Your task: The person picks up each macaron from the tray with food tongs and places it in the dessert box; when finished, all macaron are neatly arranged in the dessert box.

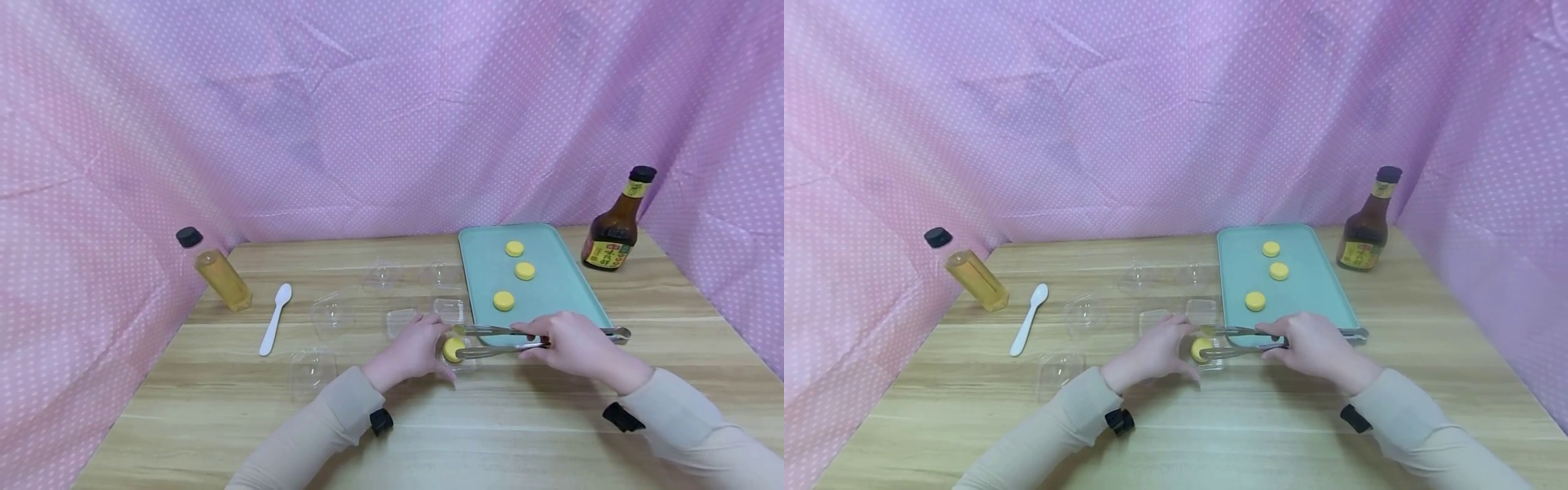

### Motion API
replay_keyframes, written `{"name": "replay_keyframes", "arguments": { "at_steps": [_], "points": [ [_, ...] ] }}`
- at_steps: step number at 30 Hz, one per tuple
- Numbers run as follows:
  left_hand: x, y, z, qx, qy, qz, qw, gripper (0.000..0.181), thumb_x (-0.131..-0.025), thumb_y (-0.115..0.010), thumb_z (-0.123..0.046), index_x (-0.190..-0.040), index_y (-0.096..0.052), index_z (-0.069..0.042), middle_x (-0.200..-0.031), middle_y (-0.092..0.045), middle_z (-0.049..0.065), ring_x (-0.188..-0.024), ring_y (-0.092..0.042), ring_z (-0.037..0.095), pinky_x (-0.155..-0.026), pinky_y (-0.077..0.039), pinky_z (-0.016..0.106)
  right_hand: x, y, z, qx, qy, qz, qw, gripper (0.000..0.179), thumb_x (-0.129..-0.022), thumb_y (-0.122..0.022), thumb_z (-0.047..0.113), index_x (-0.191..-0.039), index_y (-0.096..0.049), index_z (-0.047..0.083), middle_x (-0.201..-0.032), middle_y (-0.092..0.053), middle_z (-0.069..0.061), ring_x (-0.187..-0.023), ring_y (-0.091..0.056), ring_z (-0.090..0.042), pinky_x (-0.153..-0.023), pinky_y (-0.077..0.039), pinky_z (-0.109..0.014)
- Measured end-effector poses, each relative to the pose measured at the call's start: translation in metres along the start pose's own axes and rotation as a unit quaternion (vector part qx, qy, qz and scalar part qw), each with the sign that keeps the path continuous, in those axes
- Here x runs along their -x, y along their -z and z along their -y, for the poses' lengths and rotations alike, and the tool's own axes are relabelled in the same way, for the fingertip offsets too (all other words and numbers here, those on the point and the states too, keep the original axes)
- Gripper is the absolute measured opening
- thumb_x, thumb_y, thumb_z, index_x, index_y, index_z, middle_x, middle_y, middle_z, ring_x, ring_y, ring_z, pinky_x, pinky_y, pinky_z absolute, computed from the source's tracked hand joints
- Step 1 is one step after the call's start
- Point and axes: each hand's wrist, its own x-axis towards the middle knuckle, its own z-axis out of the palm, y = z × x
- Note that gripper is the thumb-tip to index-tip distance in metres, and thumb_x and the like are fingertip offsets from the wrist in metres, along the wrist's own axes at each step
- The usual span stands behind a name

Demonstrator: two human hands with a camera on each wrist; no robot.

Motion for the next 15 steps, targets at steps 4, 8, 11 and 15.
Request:
{"name": "replay_keyframes", "arguments": {
  "at_steps": [4,8,11,15],
  "points": [
    [-0.0008,0.0007,-0.0012,-0.001,0.002,0.008,1.0,0.086,-0.058,-0.087,-0.043,-0.128,-0.057,-0.003,-0.114,-0.061,0.003,-0.109,-0.056,0.016,-0.113,-0.031,0.043,0.0017,0.0011,-0.0021,-0.012,-0.006,0.001,0.9999,0.043,-0.073,-0.081,0.024,-0.112,-0.071,0.008,-0.087,-0.072,0.004,-0.064,-0.047,0.003,-0.052,-0.039,-0.017],
    [-0.0011,0.0011,-0.0022,-0.005,0.003,0.013,0.9999,0.086,-0.059,-0.087,-0.044,-0.128,-0.057,-0.002,-0.114,-0.06,0.004,-0.11,-0.056,0.017,-0.113,-0.031,0.046,0.0047,0.0025,-0.0036,-0.026,-0.013,-0.008,0.9995,0.048,-0.071,-0.082,0.024,-0.114,-0.069,0.007,-0.078,-0.066,0.012,-0.062,-0.044,0.004,-0.05,-0.039,-0.016],
    [-0.0004,0.0008,-0.0022,-0.013,0.002,0.015,0.9998,0.087,-0.058,-0.086,-0.046,-0.128,-0.057,-0.002,-0.113,-0.06,0.002,-0.108,-0.057,0.016,-0.113,-0.03,0.048,0.0069,0.0023,-0.0055,-0.025,-0.013,-0.024,0.9993,0.049,-0.07,-0.083,0.024,-0.113,-0.069,0.007,-0.078,-0.065,0.012,-0.062,-0.044,0.004,-0.051,-0.04,-0.017],
    [0.0022,0.0012,-0.0027,-0.014,-0.004,0.02,0.9997,0.089,-0.058,-0.085,-0.047,-0.13,-0.055,-0.003,-0.112,-0.058,0.001,-0.106,-0.056,0.014,-0.114,-0.027,0.05,0.0092,0.0011,-0.0089,-0.016,-0.008,-0.042,0.999,0.049,-0.068,-0.084,0.023,-0.112,-0.07,0.008,-0.08,-0.067,0.009,-0.063,-0.045,0.004,-0.052,-0.041,-0.017]
  ]
}}
